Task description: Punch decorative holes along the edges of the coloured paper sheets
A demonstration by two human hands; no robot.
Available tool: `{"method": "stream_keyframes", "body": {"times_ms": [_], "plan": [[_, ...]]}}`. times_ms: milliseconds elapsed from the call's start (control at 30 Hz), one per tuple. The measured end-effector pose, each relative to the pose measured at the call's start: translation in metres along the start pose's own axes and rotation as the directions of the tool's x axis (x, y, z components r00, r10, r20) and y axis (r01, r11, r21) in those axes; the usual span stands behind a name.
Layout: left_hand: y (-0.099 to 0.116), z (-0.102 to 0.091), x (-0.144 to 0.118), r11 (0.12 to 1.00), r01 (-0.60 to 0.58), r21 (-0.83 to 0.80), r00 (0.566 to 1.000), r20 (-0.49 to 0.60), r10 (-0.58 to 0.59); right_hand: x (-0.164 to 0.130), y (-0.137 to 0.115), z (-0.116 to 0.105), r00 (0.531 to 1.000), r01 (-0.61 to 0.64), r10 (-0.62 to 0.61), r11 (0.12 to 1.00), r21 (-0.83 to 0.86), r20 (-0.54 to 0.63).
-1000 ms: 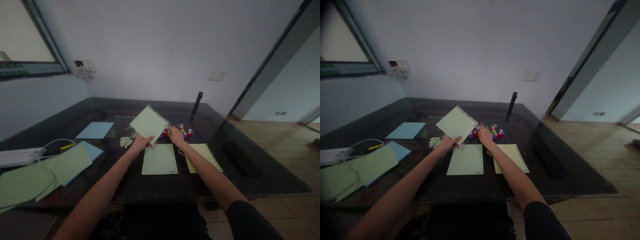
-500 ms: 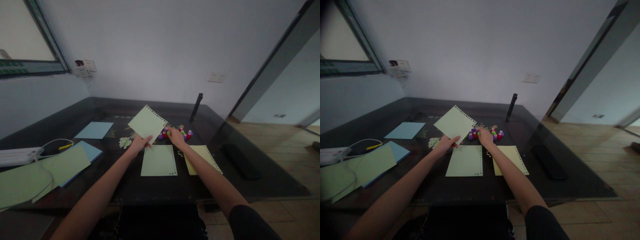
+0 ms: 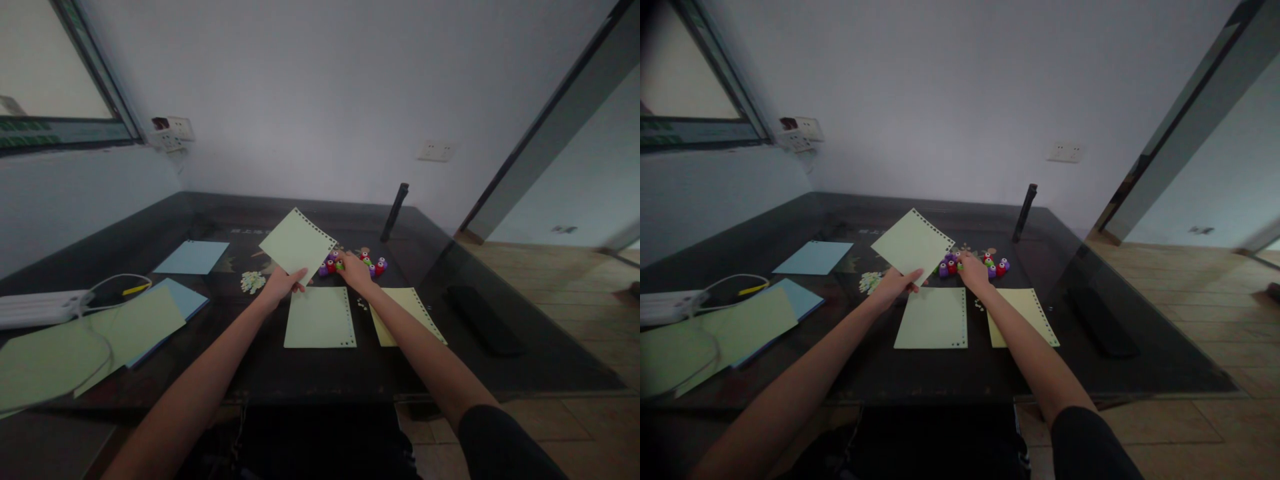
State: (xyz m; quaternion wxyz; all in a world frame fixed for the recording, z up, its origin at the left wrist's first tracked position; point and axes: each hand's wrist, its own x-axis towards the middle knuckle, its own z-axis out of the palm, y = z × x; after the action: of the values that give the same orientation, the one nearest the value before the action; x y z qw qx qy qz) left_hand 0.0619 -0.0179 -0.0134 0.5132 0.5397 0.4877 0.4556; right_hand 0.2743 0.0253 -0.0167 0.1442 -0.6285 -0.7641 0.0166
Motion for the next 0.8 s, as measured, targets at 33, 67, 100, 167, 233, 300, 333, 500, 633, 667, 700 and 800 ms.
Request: {"method": "stream_keyframes", "body": {"times_ms": [33,67,100,167,233,300,333,500,633,667,700,800], "plan": [[-0.001,0.0,0.0,1.0,-0.003,0.004,1.0,0.004,0.003,-0.001,0.001,0.0,1.0,-0.005,0.005,1.0,0.005,-0.006],[-0.001,0.0,0.0,1.0,-0.006,0.009,1.0,0.01,0.006,-0.001,0.001,0.0,1.0,-0.014,0.014,1.0,0.01,-0.011],[-0.002,0.0,0.0,1.0,-0.008,0.014,1.0,0.015,0.008,-0.001,0.002,0.001,1.0,-0.024,0.024,1.0,0.015,-0.015],[-0.003,0.001,0.001,1.0,-0.008,0.029,1.0,0.026,0.007,-0.002,0.002,0.001,0.999,-0.037,0.038,0.999,0.016,-0.017],[-0.004,0.002,0.001,0.999,-0.006,0.043,0.999,0.041,0.004,-0.002,0.002,0.001,0.999,-0.042,0.042,0.999,0.005,-0.012],[-0.005,0.003,0.001,0.999,-0.012,0.047,0.998,0.057,0.01,-0.003,0.0,0.002,0.999,-0.041,0.041,0.999,-0.014,-0.013],[-0.006,0.003,0.001,0.999,-0.021,0.047,0.998,0.065,0.018,-0.003,-0.001,0.002,0.999,-0.04,0.039,0.999,-0.024,-0.016],[-0.008,0.007,-0.002,0.998,-0.049,0.036,0.994,0.096,0.046,-0.007,-0.005,-0.003,0.995,0.016,-0.017,1.0,-0.013,-0.094],[-0.003,0.015,-0.009,0.998,-0.063,0.015,0.993,0.101,0.061,-0.023,0.005,-0.017,0.992,-0.006,0.051,0.931,0.364,-0.115],[-0.002,0.017,-0.011,0.998,-0.067,0.01,0.992,0.105,0.066,-0.03,0.008,-0.021,0.994,-0.029,0.077,0.855,0.517,-0.072],[-0.001,0.02,-0.013,0.997,-0.072,0.008,0.991,0.114,0.071,-0.039,0.012,-0.026,0.995,-0.065,0.096,0.745,0.664,-0.01],[0.001,0.029,-0.021,0.997,-0.082,0.009,0.983,0.168,0.079,-0.068,0.022,-0.035,0.985,-0.169,0.091,0.438,0.883,0.144]]}}
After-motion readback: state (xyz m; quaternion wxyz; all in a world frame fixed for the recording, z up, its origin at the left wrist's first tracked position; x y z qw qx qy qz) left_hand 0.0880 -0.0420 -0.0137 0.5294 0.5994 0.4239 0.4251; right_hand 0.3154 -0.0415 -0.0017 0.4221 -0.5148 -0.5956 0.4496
